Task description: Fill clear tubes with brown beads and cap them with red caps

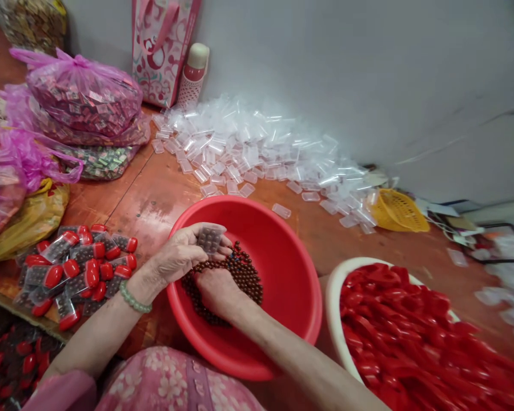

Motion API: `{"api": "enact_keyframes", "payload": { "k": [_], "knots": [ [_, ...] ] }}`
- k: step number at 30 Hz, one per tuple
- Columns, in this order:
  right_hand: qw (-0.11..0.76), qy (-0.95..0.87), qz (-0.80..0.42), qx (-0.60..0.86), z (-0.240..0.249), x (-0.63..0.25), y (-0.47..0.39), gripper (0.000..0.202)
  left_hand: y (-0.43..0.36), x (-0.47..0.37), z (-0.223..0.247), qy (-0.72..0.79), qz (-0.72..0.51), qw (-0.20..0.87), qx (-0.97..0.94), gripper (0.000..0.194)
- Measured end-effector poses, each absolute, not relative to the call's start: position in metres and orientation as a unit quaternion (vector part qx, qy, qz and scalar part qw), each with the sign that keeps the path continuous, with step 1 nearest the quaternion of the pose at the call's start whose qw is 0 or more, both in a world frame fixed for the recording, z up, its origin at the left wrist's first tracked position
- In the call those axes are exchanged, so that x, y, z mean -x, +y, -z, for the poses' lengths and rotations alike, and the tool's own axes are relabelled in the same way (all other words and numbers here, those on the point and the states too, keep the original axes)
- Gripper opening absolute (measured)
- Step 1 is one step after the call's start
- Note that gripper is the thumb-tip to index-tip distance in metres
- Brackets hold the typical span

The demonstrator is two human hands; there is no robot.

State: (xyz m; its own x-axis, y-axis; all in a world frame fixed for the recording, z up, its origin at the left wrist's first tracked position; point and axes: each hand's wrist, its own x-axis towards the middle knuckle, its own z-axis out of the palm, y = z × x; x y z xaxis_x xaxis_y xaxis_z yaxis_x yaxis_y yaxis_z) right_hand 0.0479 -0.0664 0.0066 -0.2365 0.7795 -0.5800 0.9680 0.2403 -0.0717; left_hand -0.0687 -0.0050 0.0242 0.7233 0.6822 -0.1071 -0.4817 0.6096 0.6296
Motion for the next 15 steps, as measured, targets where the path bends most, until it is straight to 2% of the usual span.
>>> {"api": "enact_keyframes", "payload": {
  "k": [3, 5, 6, 9, 11, 13, 15],
  "knots": [
    [0.188, 0.743, 0.208, -0.608, -0.02, -0.074, -0.055, 0.025, -0.005, 0.069, -0.024, 0.169, -0.329, 0.883, -0.289, 0.052],
    [0.128, 0.736, 0.208, -0.631, -0.035, -0.094, -0.046, 0.025, -0.005, 0.068, -0.024, 0.173, -0.328, 0.883, -0.289, 0.05],
    [0.071, 0.732, 0.215, -0.642, -0.043, -0.103, -0.042, 0.025, -0.005, 0.068, -0.024, 0.177, -0.325, 0.882, -0.29, 0.049],
    [-0.226, 0.662, 0.261, -0.665, -0.069, -0.121, -0.031, 0.018, -0.006, 0.066, -0.027, 0.202, -0.318, 0.876, -0.3, 0.042],
    [-0.339, 0.635, 0.269, -0.64, -0.082, -0.12, -0.027, 0.015, -0.007, 0.066, -0.028, 0.22, -0.311, 0.869, -0.315, 0.039],
    [-0.374, 0.644, 0.285, -0.604, -0.09, -0.113, -0.025, 0.011, -0.008, 0.066, -0.029, 0.229, -0.307, 0.862, -0.333, 0.038],
    [-0.366, 0.666, 0.311, -0.571, -0.093, -0.105, -0.024, 0.009, -0.008, 0.066, -0.029, 0.226, -0.306, 0.857, -0.347, 0.036]
  ]
}}
